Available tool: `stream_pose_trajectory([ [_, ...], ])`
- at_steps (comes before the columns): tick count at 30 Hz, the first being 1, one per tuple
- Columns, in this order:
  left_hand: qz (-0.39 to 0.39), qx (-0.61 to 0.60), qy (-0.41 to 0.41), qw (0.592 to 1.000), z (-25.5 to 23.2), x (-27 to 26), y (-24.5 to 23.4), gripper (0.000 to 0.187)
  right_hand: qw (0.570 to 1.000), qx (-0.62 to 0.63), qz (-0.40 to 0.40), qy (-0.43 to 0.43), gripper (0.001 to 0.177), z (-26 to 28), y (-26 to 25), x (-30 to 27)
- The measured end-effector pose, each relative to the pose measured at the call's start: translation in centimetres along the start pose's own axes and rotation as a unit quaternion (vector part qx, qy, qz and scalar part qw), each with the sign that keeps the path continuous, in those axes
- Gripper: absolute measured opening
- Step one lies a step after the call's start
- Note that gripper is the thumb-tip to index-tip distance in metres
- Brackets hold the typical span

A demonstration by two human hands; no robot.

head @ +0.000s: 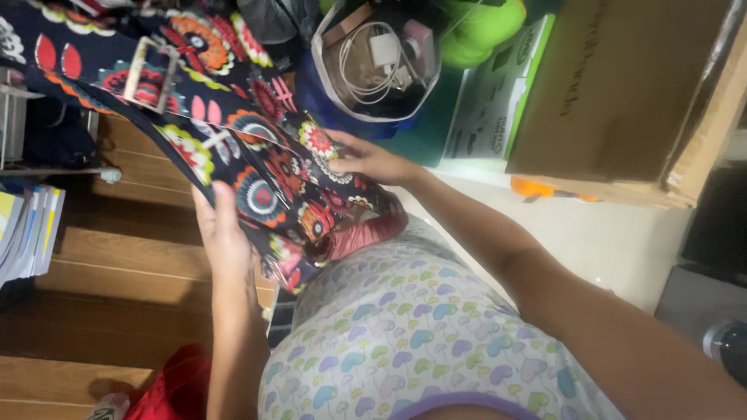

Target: The person organizes items in a cluttered room by removing objects from a patterned bag and placing them on a white wire shelf. They handle a green-handled tool, a white case, a pink pouch, a yellow lunchbox, and snack packets, arranging them on the shelf and floor.

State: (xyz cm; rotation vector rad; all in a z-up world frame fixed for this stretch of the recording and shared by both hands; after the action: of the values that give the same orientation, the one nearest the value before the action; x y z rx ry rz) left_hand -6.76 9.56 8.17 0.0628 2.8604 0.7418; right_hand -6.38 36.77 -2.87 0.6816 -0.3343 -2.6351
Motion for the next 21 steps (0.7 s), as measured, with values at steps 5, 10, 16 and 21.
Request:
stream_pose_trajectory([
  [5, 0.129, 0.171, 0.079, 0.973, 0.3, -1.1, 4.1, 0.044, 0.974, 0.049, -0.123, -0.186, 0.054, -3.1, -2.9, -0.9],
  [10, 0.278, 0.306, 0.14, 0.9, 0.8, -0.7, 11.5, 0.036, 0.949, -0.01, -0.269, -0.165, 0.042, -7.8, -8.1, -7.7],
  [16, 0.333, 0.33, 0.059, 0.881, 6.1, -0.1, 21.2, 0.036, 0.923, -0.14, -0.34, 0.116, 0.04, -16.4, -12.9, -17.8],
  [21, 0.341, 0.337, 0.035, 0.877, 13.5, 0.2, 25.5, 0.035, 0.785, 0.52, -0.334, 0.048, 0.067, -17.9, -13.3, -24.4],
])
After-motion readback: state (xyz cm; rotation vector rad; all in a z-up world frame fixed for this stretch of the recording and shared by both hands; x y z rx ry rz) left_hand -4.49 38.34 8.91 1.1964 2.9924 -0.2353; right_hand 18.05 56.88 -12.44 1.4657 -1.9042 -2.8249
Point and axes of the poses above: each hand's wrist, its own x-axis towards the middle knuckle, its own y-axis out of the palm, z = x × y, the point moved 1 cm from there along x, towards the middle knuckle, and after that the axes turned 5 degrees about -x, right-handed, at the moved point
